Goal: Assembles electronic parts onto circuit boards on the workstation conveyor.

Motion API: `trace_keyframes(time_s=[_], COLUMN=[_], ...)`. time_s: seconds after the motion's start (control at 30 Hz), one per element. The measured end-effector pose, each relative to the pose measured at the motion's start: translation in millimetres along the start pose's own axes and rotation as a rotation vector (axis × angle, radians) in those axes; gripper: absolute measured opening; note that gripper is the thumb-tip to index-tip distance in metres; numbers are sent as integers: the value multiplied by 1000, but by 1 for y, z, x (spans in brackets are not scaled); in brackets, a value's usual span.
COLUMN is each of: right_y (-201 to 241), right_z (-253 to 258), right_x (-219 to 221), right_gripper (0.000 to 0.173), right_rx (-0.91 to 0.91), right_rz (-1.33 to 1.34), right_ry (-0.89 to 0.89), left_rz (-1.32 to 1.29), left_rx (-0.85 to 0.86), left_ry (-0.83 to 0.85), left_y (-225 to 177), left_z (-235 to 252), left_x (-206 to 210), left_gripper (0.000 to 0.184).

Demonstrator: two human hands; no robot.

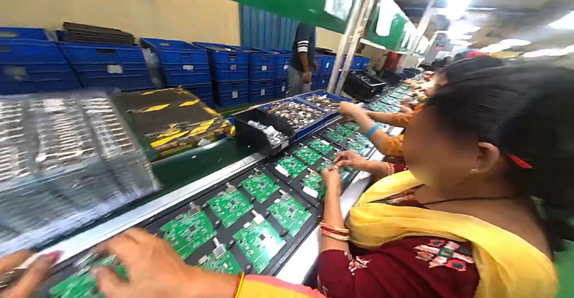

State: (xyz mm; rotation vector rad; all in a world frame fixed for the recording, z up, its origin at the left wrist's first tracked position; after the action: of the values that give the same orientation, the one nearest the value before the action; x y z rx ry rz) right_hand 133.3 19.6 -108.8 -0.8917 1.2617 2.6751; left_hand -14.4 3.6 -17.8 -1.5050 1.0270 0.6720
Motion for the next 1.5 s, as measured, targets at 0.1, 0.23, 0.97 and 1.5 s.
trace_keyframes(time_s=[0.1,0.23,0.97,1.5], right_y=[6,4,-20,-48], right_z=[4,-10,-65,-74], right_x=[15,36,0,-27], right_gripper=[31,29,9,7], right_rx=[-16,122,3,-65], right_rz=[166,361,-317,-409], right_ry=[177,366,536,536], left_rz=[-5,-79,83,19], left_rx=[107,-70,180,-15], left_ry=[32,-19,-245,-422], left_y=[53,66,46,110], left_z=[-18,-38,-100,-124], left_x=[37,75,135,138], left_gripper=[34,32,23,17])
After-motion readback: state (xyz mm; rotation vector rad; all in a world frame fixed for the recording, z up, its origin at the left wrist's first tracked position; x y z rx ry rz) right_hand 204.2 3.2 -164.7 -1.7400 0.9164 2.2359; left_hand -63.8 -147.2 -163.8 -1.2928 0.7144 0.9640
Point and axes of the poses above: each hand's wrist, its own z-axis towards the middle knuckle, its own x-axis out of the palm, y = z × x, the point moved 1 cm from there along z, towards the middle knuckle, and after that the axes turned 11 degrees about y, right-handed, at the moved point
